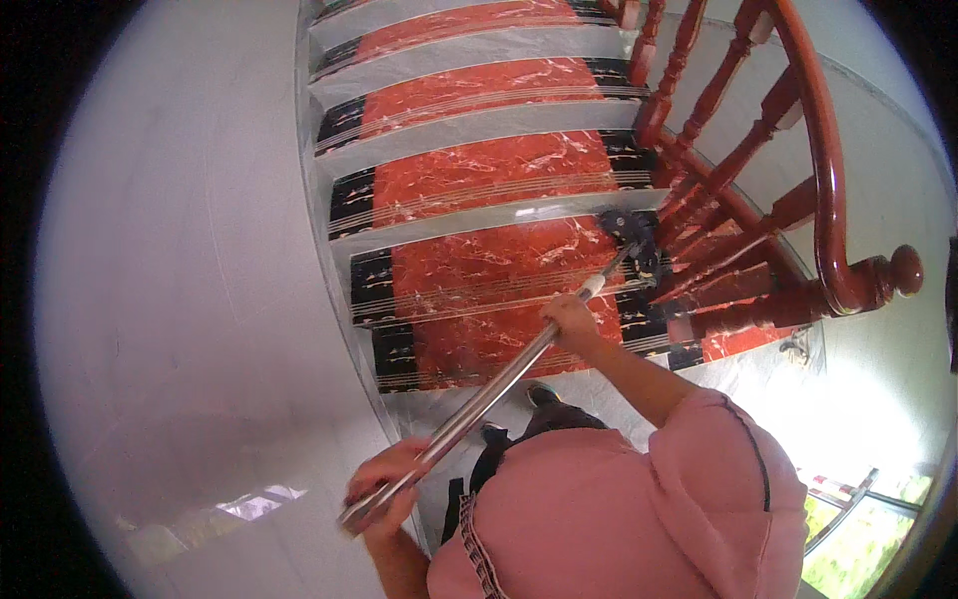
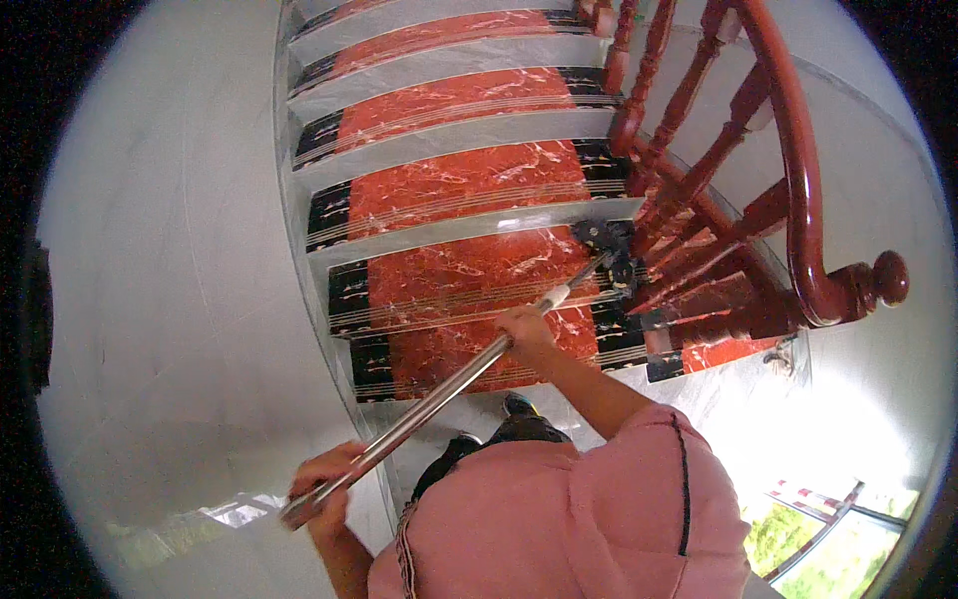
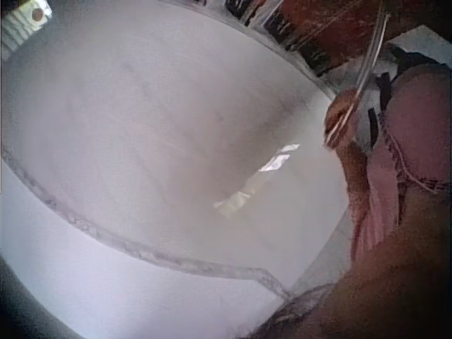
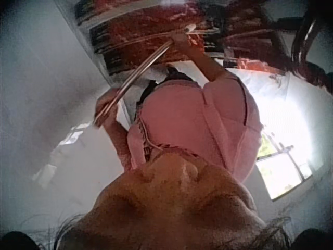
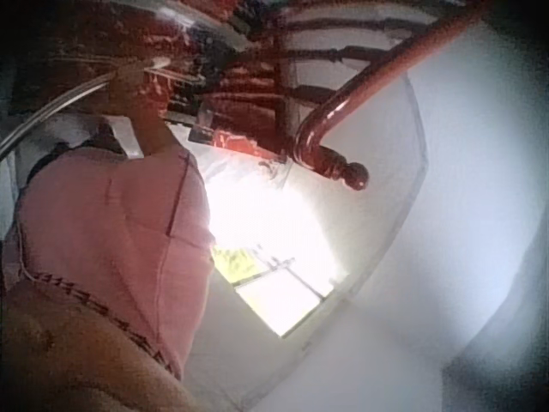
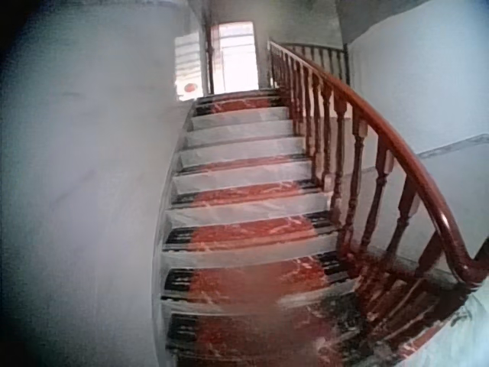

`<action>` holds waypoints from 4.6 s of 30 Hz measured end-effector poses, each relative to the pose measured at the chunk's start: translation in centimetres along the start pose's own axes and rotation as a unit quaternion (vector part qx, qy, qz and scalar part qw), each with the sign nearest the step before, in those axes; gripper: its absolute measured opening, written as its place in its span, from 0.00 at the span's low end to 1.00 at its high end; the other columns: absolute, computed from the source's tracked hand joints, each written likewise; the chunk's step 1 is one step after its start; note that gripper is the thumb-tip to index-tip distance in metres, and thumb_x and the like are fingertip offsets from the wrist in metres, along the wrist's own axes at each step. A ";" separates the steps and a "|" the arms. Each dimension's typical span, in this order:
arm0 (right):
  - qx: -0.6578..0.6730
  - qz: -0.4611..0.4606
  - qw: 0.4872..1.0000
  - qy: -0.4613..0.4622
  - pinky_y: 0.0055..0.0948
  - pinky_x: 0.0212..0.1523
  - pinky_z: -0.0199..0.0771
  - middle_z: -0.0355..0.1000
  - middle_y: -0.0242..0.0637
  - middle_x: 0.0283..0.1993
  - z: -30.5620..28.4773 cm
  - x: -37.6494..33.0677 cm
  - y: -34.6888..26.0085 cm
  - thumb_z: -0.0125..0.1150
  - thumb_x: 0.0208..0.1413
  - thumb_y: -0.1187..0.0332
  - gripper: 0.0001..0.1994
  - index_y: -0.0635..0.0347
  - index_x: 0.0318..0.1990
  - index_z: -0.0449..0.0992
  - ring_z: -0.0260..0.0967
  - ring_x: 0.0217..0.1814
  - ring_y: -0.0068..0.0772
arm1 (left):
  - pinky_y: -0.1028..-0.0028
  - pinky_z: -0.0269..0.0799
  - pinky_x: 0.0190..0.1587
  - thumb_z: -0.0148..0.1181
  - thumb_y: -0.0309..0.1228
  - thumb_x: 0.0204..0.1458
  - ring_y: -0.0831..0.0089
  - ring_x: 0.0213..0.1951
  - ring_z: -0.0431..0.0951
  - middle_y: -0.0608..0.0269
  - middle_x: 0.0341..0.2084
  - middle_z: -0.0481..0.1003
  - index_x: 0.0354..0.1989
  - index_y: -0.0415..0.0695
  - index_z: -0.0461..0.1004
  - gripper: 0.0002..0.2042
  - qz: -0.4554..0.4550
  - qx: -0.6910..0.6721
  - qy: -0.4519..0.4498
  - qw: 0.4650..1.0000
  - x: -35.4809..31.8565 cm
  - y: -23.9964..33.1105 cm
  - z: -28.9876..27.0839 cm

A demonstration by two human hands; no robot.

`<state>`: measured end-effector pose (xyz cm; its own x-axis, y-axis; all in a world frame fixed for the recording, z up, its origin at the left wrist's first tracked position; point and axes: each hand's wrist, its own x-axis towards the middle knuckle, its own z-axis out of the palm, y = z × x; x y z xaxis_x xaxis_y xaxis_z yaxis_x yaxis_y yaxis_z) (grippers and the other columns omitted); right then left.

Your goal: The person mops a tiled floor and a red marble staircase using a long-handled mop. They move the mop back and forth across the landing and then descend the stairs while continuing to mop each step.

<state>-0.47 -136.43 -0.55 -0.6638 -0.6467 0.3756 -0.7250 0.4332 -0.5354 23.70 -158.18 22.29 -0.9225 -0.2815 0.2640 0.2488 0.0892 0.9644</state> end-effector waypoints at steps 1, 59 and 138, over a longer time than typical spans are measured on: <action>-0.001 0.008 1.000 -0.018 0.39 0.34 0.63 0.68 0.35 0.28 -0.1 0.4 1.1 0.63 0.25 0.69 0.14 0.52 0.27 0.70 0.65 0.34 0.42 | 0.61 0.63 0.44 0.56 0.27 0.42 0.59 0.36 0.72 0.56 0.27 0.73 0.31 0.36 0.67 0.09 -0.022 -0.032 -0.018 0.999 0.6 -1.1 1.2; 0.166 -0.019 0.986 0.024 0.39 0.32 0.64 0.66 0.40 0.27 -9.4 7.0 0.8 0.61 0.31 0.73 0.13 0.57 0.30 0.68 0.65 0.35 0.45 | 0.74 0.62 0.23 0.48 0.29 0.45 0.76 0.16 0.65 0.69 0.15 0.66 0.27 0.50 0.62 0.03 0.250 -0.170 -0.119 0.946 12.7 8.6 7.8; 0.123 -0.086 0.986 -0.067 0.32 0.31 0.64 0.68 0.41 0.27 4.0 -8.9 -2.3 0.59 0.27 0.78 0.14 0.58 0.29 0.71 0.65 0.32 0.43 | 0.66 0.70 0.39 0.59 0.30 0.40 0.63 0.33 0.75 0.55 0.23 0.74 0.27 0.38 0.68 0.09 -0.087 -0.061 0.158 0.982 -12.8 1.1 -0.3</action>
<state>7.81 -134.17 -5.72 -0.4921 -0.7821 0.3822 -0.7472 0.1543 -0.6464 35.85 -154.75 19.95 -0.8220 -0.5655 0.0667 0.1464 -0.0968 0.9845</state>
